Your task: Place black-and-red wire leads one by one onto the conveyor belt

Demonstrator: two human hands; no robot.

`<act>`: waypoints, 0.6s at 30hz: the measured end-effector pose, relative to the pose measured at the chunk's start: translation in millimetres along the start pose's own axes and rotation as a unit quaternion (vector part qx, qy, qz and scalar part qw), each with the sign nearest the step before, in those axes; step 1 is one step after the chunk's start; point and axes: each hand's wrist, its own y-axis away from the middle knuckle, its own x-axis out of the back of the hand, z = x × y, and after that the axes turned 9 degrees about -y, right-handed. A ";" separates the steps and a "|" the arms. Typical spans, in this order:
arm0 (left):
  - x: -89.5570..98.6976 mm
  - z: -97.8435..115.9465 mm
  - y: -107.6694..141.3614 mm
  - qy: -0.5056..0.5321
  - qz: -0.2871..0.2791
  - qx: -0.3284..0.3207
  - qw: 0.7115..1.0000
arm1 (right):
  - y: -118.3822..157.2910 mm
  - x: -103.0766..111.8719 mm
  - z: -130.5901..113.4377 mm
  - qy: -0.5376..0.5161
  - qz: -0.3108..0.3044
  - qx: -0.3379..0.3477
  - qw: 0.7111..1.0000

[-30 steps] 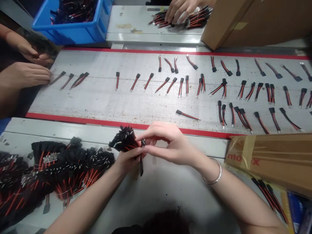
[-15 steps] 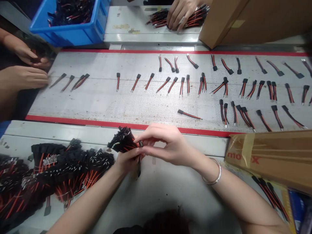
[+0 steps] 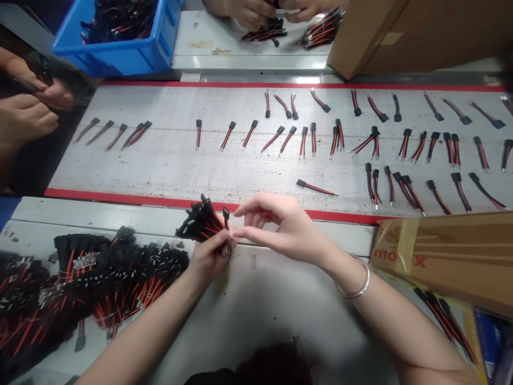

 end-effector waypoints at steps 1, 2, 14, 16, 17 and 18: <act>-1.6 1.7 -1.1 0.008 0.013 -0.006 1.000 | 0.4 -0.2 0.1 0.001 0.003 0.000 1.000; -3.0 3.0 -2.1 0.015 0.025 -0.009 1.000 | 0.9 -1.5 0.3 0.002 0.003 0.010 1.000; -9.0 5.7 -3.8 0.045 0.081 -0.002 0.996 | 2.3 -23.9 17.0 0.080 0.061 0.024 0.995; -11.3 5.8 -4.0 0.053 0.091 -0.019 0.994 | 4.2 -30.5 27.0 0.002 0.100 -0.063 0.993; -12.4 5.4 -4.0 0.051 0.088 -0.029 0.994 | 5.4 -35.3 31.8 -0.040 0.116 -0.092 0.988; -13.3 4.8 -3.9 0.043 0.083 -0.036 0.995 | 6.7 -40.5 36.0 -0.074 0.131 -0.105 0.983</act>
